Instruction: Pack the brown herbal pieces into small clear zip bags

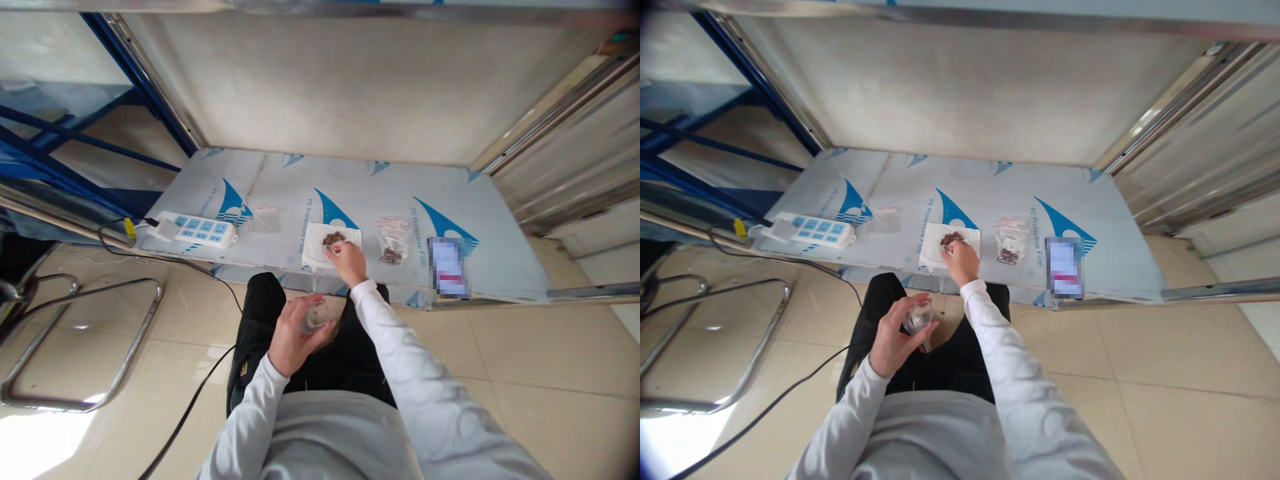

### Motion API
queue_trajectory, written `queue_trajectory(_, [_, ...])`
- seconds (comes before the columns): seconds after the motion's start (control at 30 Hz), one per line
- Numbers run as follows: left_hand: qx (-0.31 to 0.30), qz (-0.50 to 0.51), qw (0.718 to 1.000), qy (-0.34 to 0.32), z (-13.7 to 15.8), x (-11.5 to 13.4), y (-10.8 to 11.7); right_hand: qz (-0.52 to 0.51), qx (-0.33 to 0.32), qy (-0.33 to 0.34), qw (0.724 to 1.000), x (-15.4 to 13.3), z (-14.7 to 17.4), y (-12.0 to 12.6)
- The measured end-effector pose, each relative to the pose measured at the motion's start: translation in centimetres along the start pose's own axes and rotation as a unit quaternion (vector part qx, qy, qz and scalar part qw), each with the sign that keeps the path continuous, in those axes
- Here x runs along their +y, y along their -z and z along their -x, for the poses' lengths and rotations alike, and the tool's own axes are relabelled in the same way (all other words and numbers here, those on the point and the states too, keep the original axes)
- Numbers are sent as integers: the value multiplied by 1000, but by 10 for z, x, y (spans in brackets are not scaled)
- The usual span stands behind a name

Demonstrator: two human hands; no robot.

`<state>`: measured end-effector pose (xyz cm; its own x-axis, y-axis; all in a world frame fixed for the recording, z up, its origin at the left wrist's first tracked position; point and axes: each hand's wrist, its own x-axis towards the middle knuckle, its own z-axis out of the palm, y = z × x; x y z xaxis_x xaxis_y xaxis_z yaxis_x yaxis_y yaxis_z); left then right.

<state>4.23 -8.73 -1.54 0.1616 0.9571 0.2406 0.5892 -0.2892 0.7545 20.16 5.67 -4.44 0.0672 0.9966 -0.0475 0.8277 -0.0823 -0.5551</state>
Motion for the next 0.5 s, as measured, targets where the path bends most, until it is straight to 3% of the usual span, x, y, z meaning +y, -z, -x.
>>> queue_trajectory(0.13, [-5,-1,1000,5,2,-1,3,48,0,-37,998,-9,-8,-16])
queue_trajectory(0.3, [-9,-1,1000,8,3,-8,3,65,-15,-71,995,-8,-10,-18])
queue_trajectory(0.5, [-11,10,1000,17,-2,-14,-1,66,-36,-55,996,-4,-14,-14])
